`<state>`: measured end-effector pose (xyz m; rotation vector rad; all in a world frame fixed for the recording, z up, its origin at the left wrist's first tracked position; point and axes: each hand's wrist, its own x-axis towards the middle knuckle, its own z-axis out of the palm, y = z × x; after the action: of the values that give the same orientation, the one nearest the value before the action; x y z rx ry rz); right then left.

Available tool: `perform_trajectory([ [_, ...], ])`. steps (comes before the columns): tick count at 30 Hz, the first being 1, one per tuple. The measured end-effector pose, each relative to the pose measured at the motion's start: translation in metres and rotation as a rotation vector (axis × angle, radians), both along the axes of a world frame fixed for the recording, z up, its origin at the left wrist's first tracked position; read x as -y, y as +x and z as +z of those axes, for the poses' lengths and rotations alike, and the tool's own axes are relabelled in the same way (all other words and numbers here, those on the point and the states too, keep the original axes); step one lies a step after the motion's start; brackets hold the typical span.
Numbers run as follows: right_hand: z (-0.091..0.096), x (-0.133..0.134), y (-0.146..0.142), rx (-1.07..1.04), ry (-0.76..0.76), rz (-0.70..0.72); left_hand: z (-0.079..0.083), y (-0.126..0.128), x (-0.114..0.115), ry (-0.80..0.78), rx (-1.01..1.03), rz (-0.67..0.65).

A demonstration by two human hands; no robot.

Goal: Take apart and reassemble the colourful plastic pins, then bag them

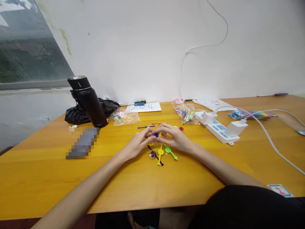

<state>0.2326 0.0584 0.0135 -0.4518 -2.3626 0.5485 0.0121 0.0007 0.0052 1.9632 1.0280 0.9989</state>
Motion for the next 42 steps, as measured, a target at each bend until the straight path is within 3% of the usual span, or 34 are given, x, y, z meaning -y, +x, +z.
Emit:
perform_trajectory([
  [6, -0.003, -0.009, 0.004, 0.000, 0.041, -0.108, -0.006, -0.003, -0.003, -0.032, -0.069, 0.025],
  [12, -0.010, -0.045, 0.032, -0.012, 0.273, -0.671, -0.011, -0.012, -0.005, -0.040, -0.183, -0.051],
  [17, -0.019, -0.058, 0.046, 0.277, 0.377, -0.817, -0.007, -0.014, -0.003, -0.015, -0.203, -0.099],
  [26, -0.024, -0.059, 0.048, 0.412, 0.280, -0.816, 0.000, -0.018, -0.002, -0.090, -0.275, -0.171],
  [33, -0.024, -0.056, 0.042, 0.322, 0.307, -0.764, 0.007, -0.024, 0.000, -0.157, -0.312, -0.239],
  [36, -0.016, -0.049, 0.035, 0.222, 0.296, -0.656, 0.006, -0.024, -0.002, -0.174, -0.271, -0.270],
  [42, 0.000, -0.025, 0.016, 0.031, 0.175, -0.277, 0.007, -0.026, -0.007, -0.315, -0.111, -0.218],
])
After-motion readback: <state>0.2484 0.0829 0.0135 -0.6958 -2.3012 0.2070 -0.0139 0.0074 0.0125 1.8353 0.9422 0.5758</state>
